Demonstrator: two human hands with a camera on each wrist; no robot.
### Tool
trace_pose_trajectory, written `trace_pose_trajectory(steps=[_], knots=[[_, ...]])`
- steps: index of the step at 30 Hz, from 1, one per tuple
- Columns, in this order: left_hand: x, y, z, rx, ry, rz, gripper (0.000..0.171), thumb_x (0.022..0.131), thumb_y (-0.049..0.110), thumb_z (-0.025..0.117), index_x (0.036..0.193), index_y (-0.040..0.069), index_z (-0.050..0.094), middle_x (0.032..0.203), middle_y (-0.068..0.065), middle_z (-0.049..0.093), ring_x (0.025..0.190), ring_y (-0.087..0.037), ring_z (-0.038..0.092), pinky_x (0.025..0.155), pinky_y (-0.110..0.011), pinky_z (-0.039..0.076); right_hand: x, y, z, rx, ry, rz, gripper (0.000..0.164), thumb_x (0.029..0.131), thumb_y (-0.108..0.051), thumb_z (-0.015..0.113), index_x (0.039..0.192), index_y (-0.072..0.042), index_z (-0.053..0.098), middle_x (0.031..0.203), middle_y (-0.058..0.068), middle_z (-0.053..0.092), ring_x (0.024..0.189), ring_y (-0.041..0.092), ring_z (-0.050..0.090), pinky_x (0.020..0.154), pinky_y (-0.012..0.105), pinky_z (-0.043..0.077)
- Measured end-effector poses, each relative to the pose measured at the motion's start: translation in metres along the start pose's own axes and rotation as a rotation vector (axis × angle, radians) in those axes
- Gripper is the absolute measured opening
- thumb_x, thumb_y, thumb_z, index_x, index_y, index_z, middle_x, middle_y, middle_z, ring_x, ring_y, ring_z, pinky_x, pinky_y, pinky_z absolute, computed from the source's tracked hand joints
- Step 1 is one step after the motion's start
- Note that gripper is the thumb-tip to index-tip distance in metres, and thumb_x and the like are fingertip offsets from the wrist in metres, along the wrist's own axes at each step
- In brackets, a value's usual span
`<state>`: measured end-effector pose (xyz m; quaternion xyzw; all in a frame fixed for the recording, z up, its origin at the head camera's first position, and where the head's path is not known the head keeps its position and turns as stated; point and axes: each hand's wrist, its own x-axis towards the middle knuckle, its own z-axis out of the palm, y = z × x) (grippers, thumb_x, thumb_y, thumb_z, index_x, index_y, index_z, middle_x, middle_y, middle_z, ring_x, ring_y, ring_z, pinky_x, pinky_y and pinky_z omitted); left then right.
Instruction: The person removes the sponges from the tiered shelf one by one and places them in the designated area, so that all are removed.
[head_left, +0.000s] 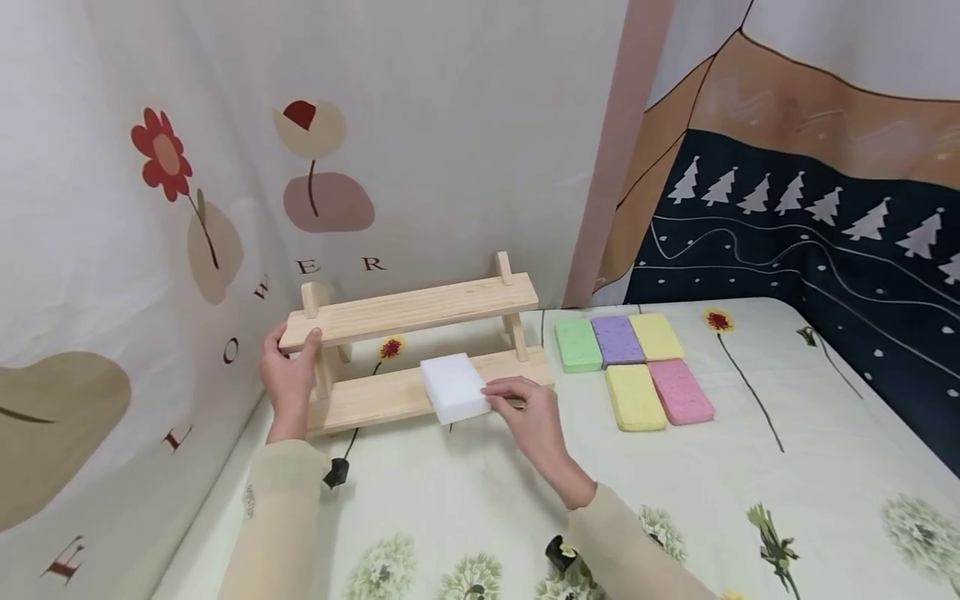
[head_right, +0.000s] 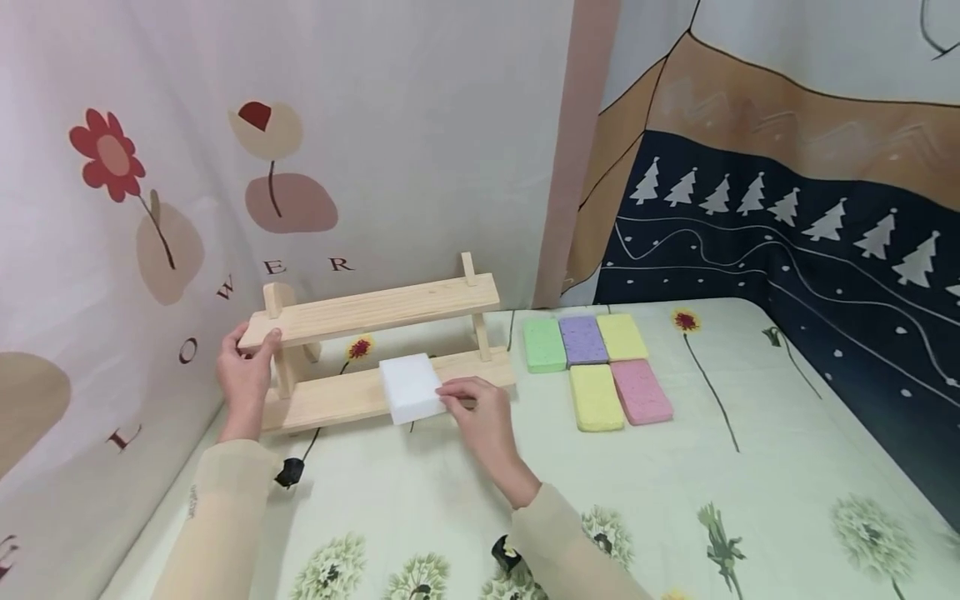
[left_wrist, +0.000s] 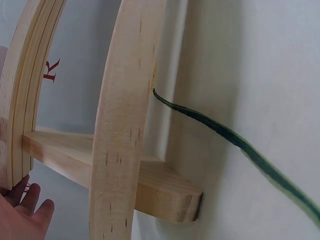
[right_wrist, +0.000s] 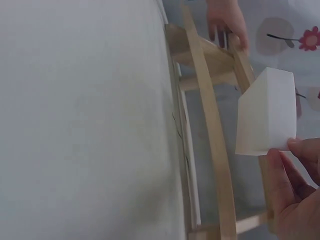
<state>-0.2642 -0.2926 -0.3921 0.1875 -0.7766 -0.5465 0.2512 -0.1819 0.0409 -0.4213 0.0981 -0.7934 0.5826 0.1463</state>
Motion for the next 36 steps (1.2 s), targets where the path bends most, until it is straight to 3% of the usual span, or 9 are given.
trace_pose_trajectory(steps=[9,16,20,26,28,31,36], knots=[[0.002,-0.001,0.000,0.018,0.006,-0.011,0.072,0.094,0.042,0.065,0.152,0.009,0.037,0.155,-0.013,0.043,0.139,-0.027,0.044,0.119,-0.043,0.037,-0.007,0.010,-0.049,-0.030,0.107,0.066,0.011,0.087,-0.003,0.074,0.095,-0.008,0.080,0.104,0.008,0.077,0.089,0.021,0.073,0.070,0.014,0.056],[0.001,-0.001,0.000,0.042,0.002,-0.019,0.073,0.094,0.045,0.063,0.153,0.010,0.036,0.155,-0.013,0.042,0.140,-0.028,0.043,0.119,-0.043,0.037,-0.011,0.022,-0.085,-0.051,0.177,0.100,0.012,0.088,-0.002,0.073,0.098,-0.004,0.079,0.105,0.013,0.077,0.085,0.003,0.070,0.070,0.011,0.056],[0.003,-0.001,0.000,0.036,-0.002,-0.033,0.072,0.094,0.044,0.064,0.153,0.011,0.037,0.156,-0.011,0.041,0.141,-0.026,0.043,0.119,-0.040,0.037,-0.012,0.028,-0.103,-0.074,0.204,0.125,0.013,0.089,-0.003,0.072,0.101,-0.001,0.078,0.108,0.017,0.075,0.087,0.008,0.072,0.070,0.010,0.056],[0.004,0.001,0.002,0.023,-0.003,-0.035,0.072,0.094,0.044,0.065,0.152,0.012,0.037,0.156,-0.010,0.042,0.140,-0.025,0.044,0.119,-0.040,0.038,-0.014,0.035,-0.124,-0.131,0.231,0.153,0.013,0.090,-0.002,0.071,0.101,0.000,0.077,0.106,0.020,0.075,0.076,-0.013,0.062,0.063,0.008,0.052],[0.004,0.001,0.002,0.022,-0.003,-0.039,0.072,0.094,0.044,0.064,0.153,0.012,0.037,0.156,-0.010,0.042,0.139,-0.025,0.044,0.118,-0.040,0.039,-0.015,0.038,-0.128,-0.161,0.228,0.169,0.012,0.090,-0.003,0.071,0.100,-0.001,0.078,0.104,0.020,0.075,0.074,-0.014,0.060,0.060,0.009,0.051],[0.005,0.000,0.001,0.031,-0.005,-0.047,0.073,0.094,0.045,0.064,0.153,0.013,0.036,0.156,-0.009,0.042,0.138,-0.025,0.045,0.116,-0.039,0.041,-0.016,0.044,-0.133,-0.211,0.215,0.190,0.011,0.091,-0.004,0.071,0.099,-0.002,0.078,0.100,0.019,0.076,0.075,-0.007,0.064,0.057,0.011,0.049],[0.005,-0.001,0.001,0.044,-0.017,-0.056,0.075,0.094,0.048,0.063,0.154,0.013,0.034,0.157,-0.010,0.040,0.138,-0.025,0.045,0.115,-0.040,0.043,-0.017,0.051,-0.139,-0.311,0.207,0.163,0.010,0.090,-0.004,0.071,0.096,-0.004,0.079,0.097,0.016,0.077,0.086,0.020,0.071,0.056,0.014,0.048]])
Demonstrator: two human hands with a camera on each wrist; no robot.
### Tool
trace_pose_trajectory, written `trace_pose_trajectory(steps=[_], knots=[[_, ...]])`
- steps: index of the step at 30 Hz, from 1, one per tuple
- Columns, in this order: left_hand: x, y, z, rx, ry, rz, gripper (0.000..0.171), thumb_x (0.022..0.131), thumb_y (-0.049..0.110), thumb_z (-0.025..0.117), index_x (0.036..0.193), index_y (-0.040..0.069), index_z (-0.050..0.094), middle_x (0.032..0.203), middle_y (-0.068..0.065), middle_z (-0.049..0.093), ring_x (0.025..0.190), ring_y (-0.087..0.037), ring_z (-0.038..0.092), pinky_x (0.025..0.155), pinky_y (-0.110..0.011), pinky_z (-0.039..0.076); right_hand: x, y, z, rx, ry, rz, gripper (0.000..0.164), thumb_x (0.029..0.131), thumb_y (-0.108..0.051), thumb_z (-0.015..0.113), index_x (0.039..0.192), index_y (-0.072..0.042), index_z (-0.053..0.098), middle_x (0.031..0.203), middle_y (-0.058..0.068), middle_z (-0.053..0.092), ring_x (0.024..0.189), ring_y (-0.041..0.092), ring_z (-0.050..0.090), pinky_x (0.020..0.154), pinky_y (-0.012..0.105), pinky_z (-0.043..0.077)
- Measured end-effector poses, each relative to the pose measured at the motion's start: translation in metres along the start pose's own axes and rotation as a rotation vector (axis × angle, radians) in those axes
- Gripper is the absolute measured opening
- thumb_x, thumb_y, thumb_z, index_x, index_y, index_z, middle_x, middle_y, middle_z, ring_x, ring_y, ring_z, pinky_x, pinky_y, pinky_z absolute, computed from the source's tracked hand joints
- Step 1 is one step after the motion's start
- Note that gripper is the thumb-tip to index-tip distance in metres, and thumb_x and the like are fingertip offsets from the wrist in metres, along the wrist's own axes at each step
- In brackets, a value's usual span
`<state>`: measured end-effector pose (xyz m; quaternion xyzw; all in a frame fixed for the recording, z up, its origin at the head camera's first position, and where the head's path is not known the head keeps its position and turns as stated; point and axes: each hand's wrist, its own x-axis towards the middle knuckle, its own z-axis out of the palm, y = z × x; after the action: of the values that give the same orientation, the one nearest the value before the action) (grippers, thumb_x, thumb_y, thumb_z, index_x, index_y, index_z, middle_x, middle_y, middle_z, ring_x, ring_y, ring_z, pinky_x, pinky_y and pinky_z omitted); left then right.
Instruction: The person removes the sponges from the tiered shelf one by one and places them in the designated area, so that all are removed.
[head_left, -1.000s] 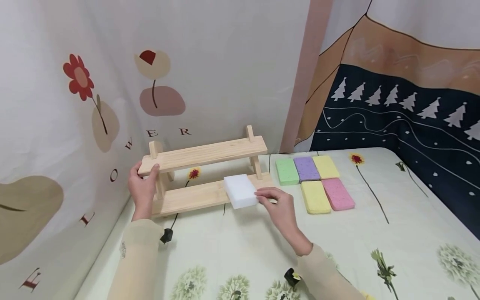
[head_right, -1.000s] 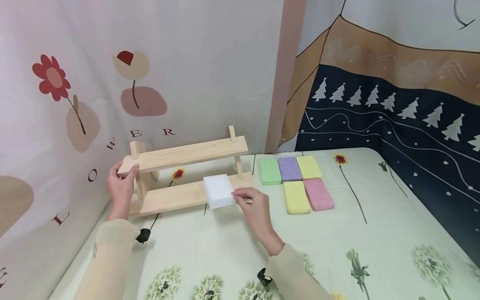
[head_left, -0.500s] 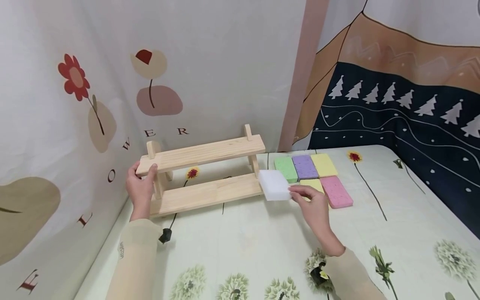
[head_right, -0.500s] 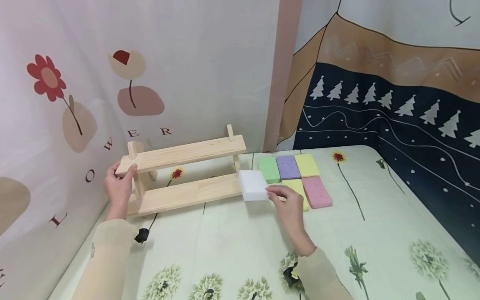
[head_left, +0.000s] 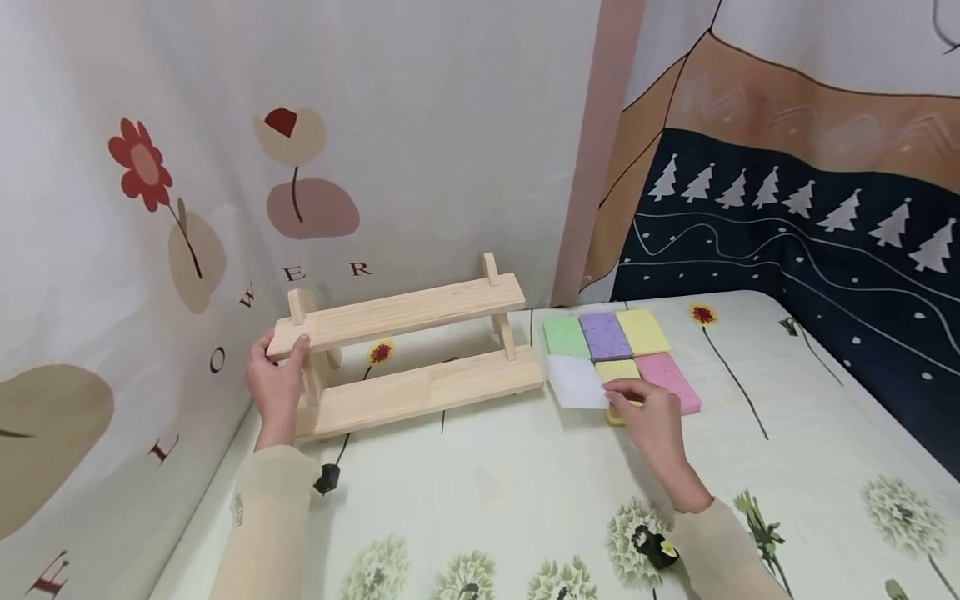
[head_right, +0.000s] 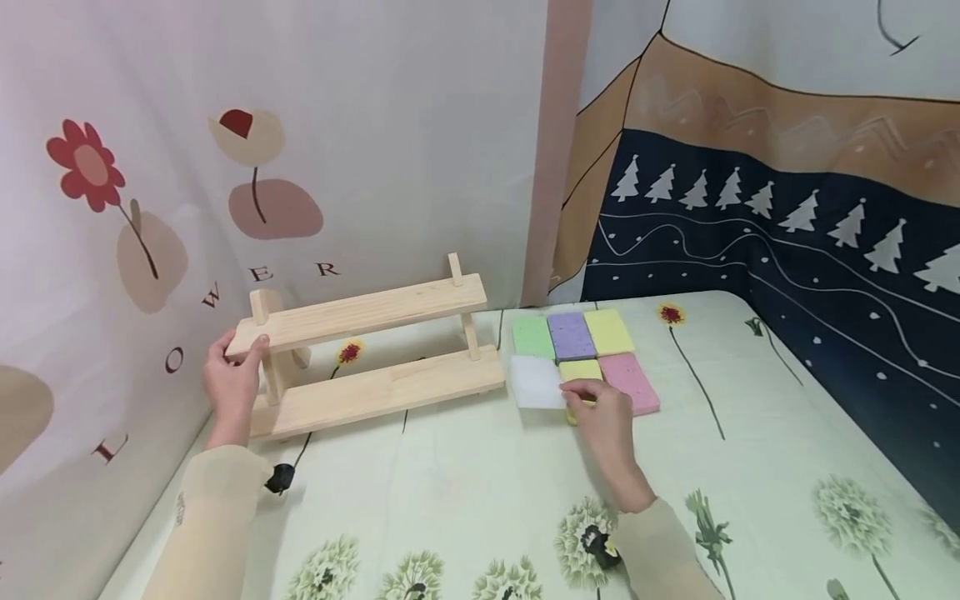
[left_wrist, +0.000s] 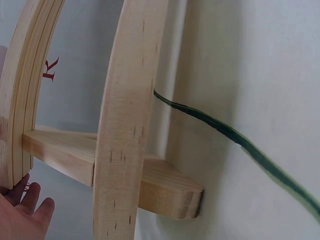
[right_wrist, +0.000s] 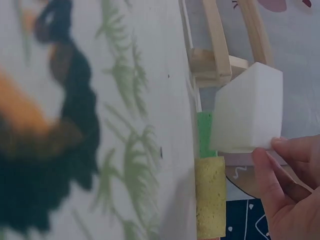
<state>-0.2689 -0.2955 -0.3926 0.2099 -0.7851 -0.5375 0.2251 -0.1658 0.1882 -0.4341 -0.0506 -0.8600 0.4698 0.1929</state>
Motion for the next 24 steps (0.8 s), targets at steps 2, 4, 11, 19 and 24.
trace_pose_trajectory(steps=[2,4,11,19,24], knots=[[0.000,-0.001,-0.001,-0.001,0.000,0.001,0.075,0.094,0.047,0.063,0.154,0.013,0.034,0.158,-0.010,0.040,0.139,-0.026,0.044,0.116,-0.040,0.041,0.001,0.001,0.000,-0.039,-0.012,-0.034,0.009,0.089,-0.002,0.072,0.095,-0.003,0.078,0.094,0.016,0.077,0.086,0.027,0.072,0.056,0.015,0.049],[-0.001,-0.001,-0.002,-0.002,0.004,0.004,0.075,0.094,0.047,0.063,0.154,0.012,0.034,0.157,-0.010,0.040,0.139,-0.026,0.044,0.117,-0.041,0.041,0.002,0.001,0.000,-0.091,-0.032,-0.084,0.008,0.087,-0.001,0.072,0.093,-0.003,0.078,0.093,0.016,0.077,0.085,0.029,0.072,0.059,0.017,0.051],[-0.003,-0.001,-0.007,0.032,0.004,-0.011,0.076,0.095,0.047,0.061,0.155,0.011,0.032,0.159,-0.011,0.037,0.144,-0.028,0.040,0.120,-0.042,0.036,0.004,-0.004,0.002,-0.253,-0.134,-0.161,0.007,0.085,0.001,0.074,0.088,-0.004,0.078,0.090,0.012,0.075,0.083,0.027,0.071,0.068,0.036,0.059],[-0.003,0.005,-0.016,0.143,-0.021,0.037,0.077,0.096,0.046,0.059,0.156,0.008,0.028,0.161,-0.015,0.032,0.148,-0.034,0.033,0.124,-0.047,0.028,0.007,-0.004,0.006,-0.355,-0.264,-0.191,0.011,0.083,0.005,0.073,0.084,-0.004,0.078,0.095,0.014,0.074,0.092,0.034,0.069,0.077,0.048,0.058],[-0.008,0.022,-0.017,0.174,-0.026,0.137,0.075,0.097,0.043,0.059,0.157,0.010,0.028,0.162,-0.015,0.030,0.150,-0.035,0.028,0.124,-0.051,0.024,0.016,-0.014,-0.007,-0.354,-0.339,-0.159,0.011,0.086,0.003,0.070,0.095,0.002,0.077,0.110,0.022,0.072,0.100,0.038,0.069,0.081,0.047,0.060]])
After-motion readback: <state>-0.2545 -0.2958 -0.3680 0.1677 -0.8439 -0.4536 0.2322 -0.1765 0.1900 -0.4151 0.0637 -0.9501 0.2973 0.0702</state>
